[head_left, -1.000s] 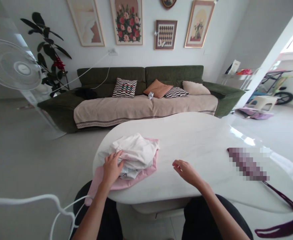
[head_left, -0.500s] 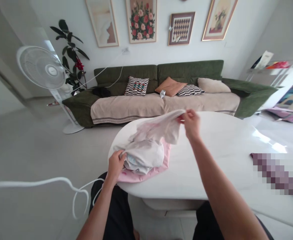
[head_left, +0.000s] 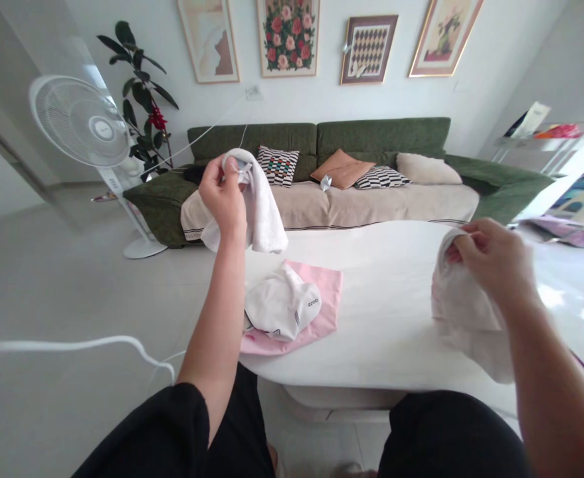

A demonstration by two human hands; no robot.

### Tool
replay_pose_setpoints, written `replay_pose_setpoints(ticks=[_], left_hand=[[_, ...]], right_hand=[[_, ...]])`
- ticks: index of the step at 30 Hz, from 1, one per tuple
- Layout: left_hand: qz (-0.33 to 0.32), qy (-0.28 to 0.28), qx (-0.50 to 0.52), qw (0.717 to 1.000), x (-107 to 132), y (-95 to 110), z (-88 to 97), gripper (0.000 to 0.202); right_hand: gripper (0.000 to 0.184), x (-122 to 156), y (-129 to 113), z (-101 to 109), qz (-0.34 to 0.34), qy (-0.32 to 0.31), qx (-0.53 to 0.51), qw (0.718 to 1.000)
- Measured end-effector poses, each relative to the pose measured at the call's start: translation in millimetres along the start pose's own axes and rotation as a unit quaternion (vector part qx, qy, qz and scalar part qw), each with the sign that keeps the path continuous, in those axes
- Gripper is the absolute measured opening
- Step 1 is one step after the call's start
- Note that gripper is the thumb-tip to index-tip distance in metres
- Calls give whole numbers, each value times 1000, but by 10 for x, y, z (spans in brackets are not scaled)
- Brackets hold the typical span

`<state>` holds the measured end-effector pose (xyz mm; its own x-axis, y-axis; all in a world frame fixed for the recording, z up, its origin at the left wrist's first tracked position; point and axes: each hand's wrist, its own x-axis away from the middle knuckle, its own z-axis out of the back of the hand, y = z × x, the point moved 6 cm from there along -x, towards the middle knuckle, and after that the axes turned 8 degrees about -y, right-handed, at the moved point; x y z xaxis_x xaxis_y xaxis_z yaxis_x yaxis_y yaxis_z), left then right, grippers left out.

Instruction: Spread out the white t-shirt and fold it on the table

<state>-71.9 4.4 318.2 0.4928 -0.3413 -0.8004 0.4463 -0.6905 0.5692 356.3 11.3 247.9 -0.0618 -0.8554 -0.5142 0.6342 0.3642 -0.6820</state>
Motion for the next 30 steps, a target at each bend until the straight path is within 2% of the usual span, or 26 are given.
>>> replay_pose_setpoints(ticks=[1, 2, 3, 5, 6, 7, 8, 10, 11, 12, 14, 15, 17, 19, 21, 22, 25, 26, 27, 30], left_hand=[[0, -17, 9, 1000, -6, 26, -24, 27], [1, -31, 14, 999, -2, 41, -38, 26], [3, -40, 18, 999, 7, 45, -41, 26], [13, -45, 31, 998, 20, 30, -18, 25], [21, -50, 41, 998, 22, 16, -5, 25], [30, -56, 51, 997, 23, 2, 11, 25], [36, -61, 58, 996, 26, -5, 27, 25], [39, -68, 60, 995, 51, 10, 54, 25], [36, -70, 54, 995, 79, 33, 57, 25], [32, -72, 46, 996, 118, 63, 47, 26], [33, -86, 33, 995, 225, 122, -20, 27], [37, -97, 32, 994, 286, 144, -72, 26], [55, -125, 45, 990, 401, 161, -193, 25], [75, -148, 66, 984, 483, 143, -291, 23], [95, -150, 88, 980, 515, 101, -330, 22], [105, -144, 99, 979, 514, 77, -330, 22], [132, -118, 136, 975, 476, 33, -310, 20], [140, -111, 151, 972, 460, 28, -310, 19], [150, -107, 166, 969, 443, 24, -319, 17], [182, -111, 201, 956, 398, -32, -375, 14]], right_hand=[[5, -26, -69, -92, -10, 6, 0, 1000], [3, -62, -183, -190, -2, 10, -43, 999], [4, -107, -338, -297, 32, 4, -135, 990], [12, -193, -670, -481, 119, -9, -300, 946], [14, -226, -795, -568, 147, -16, -336, 930], [15, -247, -879, -671, 157, -29, -335, 929], [17, -249, -916, -792, 147, -46, -301, 941], [24, -168, -880, -1097, 95, -99, -175, 975], [29, -76, -841, -1280, 70, -141, -112, 981], [35, 47, -814, -1476, 57, -189, -68, 978], [40, 328, -838, -1859, 67, -278, -45, 957], [39, 449, -889, -2022, 81, -308, -53, 947], [31, 579, -1018, -2247, 103, -329, -70, 936], [24, 547, -1128, -2329, 109, -325, -78, 936], [27, 446, -1198, -2307, 121, -341, -108, 926], [32, 412, -1216, -2280, 130, -368, -129, 912], [57, 488, -1200, -2215, 162, -487, -166, 842], [61, 531, -1172, -2189, 164, -492, -171, 838], [59, 559, -1141, -2159, 160, -468, -177, 851], [40, 580, -1045, -2053, 127, -310, -209, 919]])
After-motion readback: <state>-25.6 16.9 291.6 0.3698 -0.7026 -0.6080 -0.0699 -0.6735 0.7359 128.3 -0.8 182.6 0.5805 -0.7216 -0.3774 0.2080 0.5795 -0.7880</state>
